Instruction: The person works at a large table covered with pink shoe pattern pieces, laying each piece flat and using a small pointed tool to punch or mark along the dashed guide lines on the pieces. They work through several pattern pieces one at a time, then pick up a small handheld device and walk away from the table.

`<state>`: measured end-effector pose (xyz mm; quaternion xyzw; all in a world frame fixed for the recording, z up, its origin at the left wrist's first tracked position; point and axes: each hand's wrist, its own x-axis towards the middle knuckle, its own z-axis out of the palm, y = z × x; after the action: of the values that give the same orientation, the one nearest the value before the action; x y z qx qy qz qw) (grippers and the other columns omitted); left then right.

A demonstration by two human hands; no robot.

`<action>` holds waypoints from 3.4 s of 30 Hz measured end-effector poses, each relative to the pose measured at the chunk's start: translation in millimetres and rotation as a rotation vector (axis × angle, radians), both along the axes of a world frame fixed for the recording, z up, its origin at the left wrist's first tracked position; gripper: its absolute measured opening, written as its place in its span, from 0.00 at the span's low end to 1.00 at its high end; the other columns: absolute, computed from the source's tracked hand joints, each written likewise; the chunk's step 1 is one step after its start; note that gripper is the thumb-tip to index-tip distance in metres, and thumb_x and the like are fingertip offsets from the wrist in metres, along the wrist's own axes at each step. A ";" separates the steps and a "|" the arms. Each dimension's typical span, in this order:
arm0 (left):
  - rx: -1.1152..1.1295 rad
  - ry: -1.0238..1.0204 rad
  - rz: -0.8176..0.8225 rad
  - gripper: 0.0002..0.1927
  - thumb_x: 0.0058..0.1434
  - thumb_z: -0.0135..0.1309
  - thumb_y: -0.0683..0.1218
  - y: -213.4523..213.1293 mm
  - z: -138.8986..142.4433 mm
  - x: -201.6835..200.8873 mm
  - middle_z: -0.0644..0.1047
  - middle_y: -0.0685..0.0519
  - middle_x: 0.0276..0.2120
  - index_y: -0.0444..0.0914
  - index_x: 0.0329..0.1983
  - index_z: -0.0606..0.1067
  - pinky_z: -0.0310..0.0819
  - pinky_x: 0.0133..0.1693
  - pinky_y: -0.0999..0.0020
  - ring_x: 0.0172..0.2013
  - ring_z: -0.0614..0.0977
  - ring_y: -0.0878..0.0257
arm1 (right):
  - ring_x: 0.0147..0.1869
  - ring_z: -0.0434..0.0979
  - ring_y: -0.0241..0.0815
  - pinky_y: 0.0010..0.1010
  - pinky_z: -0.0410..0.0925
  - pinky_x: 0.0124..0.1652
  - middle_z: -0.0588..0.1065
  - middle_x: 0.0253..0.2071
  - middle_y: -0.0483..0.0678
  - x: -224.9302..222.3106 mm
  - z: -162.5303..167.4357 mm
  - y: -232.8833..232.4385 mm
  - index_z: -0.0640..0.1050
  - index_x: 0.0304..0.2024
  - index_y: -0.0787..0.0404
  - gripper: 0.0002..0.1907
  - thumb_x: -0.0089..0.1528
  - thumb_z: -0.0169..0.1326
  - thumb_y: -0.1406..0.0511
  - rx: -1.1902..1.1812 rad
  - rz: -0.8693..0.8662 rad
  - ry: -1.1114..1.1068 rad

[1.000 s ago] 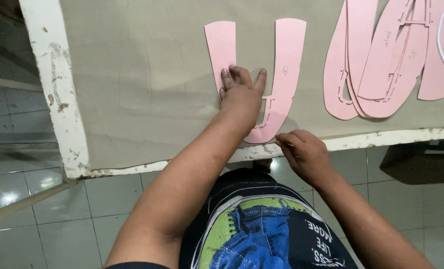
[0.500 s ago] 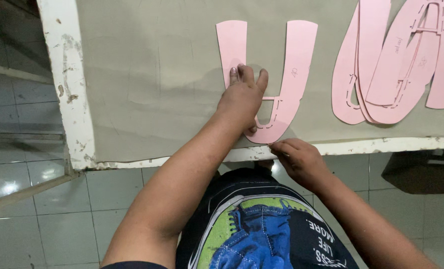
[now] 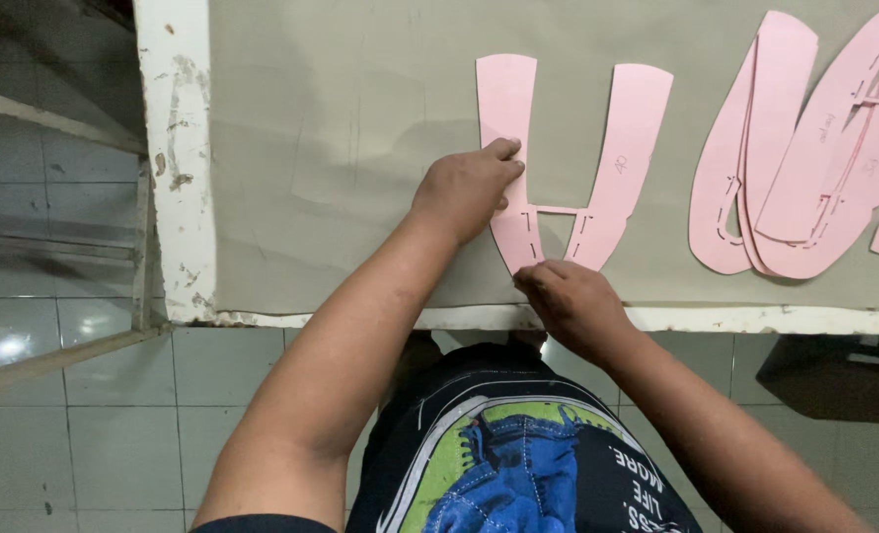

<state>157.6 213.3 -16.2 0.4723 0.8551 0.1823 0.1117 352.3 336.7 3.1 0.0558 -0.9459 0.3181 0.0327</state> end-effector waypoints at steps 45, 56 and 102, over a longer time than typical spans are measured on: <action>-0.087 0.000 0.182 0.32 0.60 0.57 0.54 -17.2 1.4 82.3 0.62 0.48 0.75 0.38 0.65 0.67 0.56 0.66 0.39 0.68 0.66 0.51 | 0.44 0.86 0.44 0.30 0.75 0.43 0.83 0.42 0.52 -71.0 12.8 51.5 0.81 0.47 0.63 0.08 0.69 0.56 0.65 -0.234 -0.281 -0.100; -0.149 0.083 0.110 0.46 0.52 0.61 0.61 -13.0 -7.0 89.1 0.55 0.39 0.73 0.29 0.66 0.62 0.42 0.67 0.29 0.73 0.57 0.48 | 0.40 0.82 0.52 0.38 0.74 0.40 0.81 0.39 0.54 -39.2 -5.6 41.8 0.82 0.46 0.61 0.07 0.66 0.58 0.66 -0.051 -0.208 0.019; -0.235 -0.076 0.104 0.42 0.53 0.64 0.59 -4.0 3.9 84.6 0.47 0.35 0.75 0.53 0.71 0.63 0.34 0.66 0.23 0.75 0.49 0.43 | 0.43 0.81 0.53 0.43 0.72 0.43 0.81 0.39 0.49 18.1 1.3 37.4 0.82 0.41 0.59 0.06 0.63 0.58 0.66 0.171 -0.127 -0.051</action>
<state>242.2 209.3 -12.2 0.4038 0.8890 0.1045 0.1891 370.4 374.1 4.4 -0.0098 -0.9717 0.2347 0.0240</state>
